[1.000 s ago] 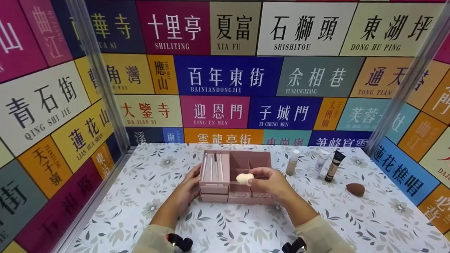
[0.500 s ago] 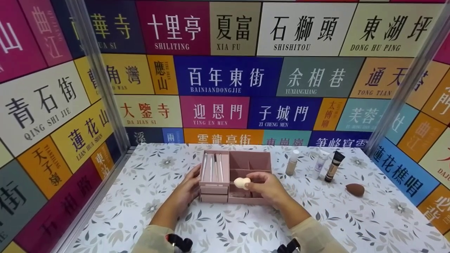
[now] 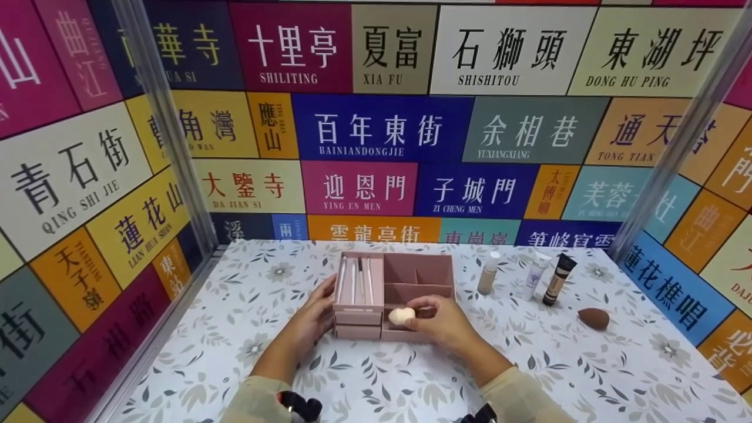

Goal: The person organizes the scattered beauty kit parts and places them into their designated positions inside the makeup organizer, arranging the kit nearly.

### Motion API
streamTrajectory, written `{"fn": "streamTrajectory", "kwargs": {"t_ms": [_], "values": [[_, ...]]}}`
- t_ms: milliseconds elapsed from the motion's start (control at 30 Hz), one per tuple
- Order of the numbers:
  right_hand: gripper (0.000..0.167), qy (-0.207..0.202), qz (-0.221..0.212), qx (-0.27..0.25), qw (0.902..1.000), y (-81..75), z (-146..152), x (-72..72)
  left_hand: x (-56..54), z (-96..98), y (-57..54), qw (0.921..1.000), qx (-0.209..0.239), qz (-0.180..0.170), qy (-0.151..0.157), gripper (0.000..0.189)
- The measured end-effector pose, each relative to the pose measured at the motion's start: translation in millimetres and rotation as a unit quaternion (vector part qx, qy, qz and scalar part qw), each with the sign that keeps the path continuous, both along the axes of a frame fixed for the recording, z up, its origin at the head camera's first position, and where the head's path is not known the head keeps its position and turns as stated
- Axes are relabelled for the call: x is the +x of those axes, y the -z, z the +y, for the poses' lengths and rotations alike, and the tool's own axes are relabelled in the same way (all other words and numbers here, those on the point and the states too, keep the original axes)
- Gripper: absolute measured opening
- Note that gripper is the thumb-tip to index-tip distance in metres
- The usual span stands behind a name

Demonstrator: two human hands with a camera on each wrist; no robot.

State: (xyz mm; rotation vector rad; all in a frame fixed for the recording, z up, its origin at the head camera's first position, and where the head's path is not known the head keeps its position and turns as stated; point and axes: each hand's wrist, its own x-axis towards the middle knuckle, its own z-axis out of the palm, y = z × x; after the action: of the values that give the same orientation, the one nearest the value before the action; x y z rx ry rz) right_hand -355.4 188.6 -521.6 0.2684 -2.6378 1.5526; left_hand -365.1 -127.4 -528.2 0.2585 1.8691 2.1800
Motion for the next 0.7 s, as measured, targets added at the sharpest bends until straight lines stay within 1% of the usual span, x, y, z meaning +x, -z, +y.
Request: {"fn": "streamTrajectory", "kwargs": {"t_ms": [133,267,333,500,567,700], "values": [[0.03,-0.001,0.034,0.036,0.9988,1.8,-0.6,1.1,-0.2,-0.4,0.9,0.9999,0.005,0.004,0.008,0.067],[0.029,0.001,0.042,0.054,0.9977,3.4,-1.1,1.0,0.3,-0.1,0.2,1.0,0.003,0.0,0.006,0.067],[0.029,0.001,0.036,0.049,0.9981,3.6,-1.1,1.2,0.6,0.0,-0.4,1.0,0.004,-0.005,0.004,0.066],[0.029,0.001,0.029,0.043,0.9987,2.6,-1.9,2.1,0.8,0.1,-1.1,1.0,0.001,-0.004,0.004,0.065],[0.029,-0.003,0.032,0.043,0.9986,2.3,-2.2,2.5,0.5,0.0,-1.1,1.0,0.001,-0.004,0.004,0.065],[0.028,-0.022,0.029,0.024,0.999,2.5,-2.4,2.4,-0.4,-0.2,-0.7,1.0,0.003,-0.007,0.002,0.066]]}}
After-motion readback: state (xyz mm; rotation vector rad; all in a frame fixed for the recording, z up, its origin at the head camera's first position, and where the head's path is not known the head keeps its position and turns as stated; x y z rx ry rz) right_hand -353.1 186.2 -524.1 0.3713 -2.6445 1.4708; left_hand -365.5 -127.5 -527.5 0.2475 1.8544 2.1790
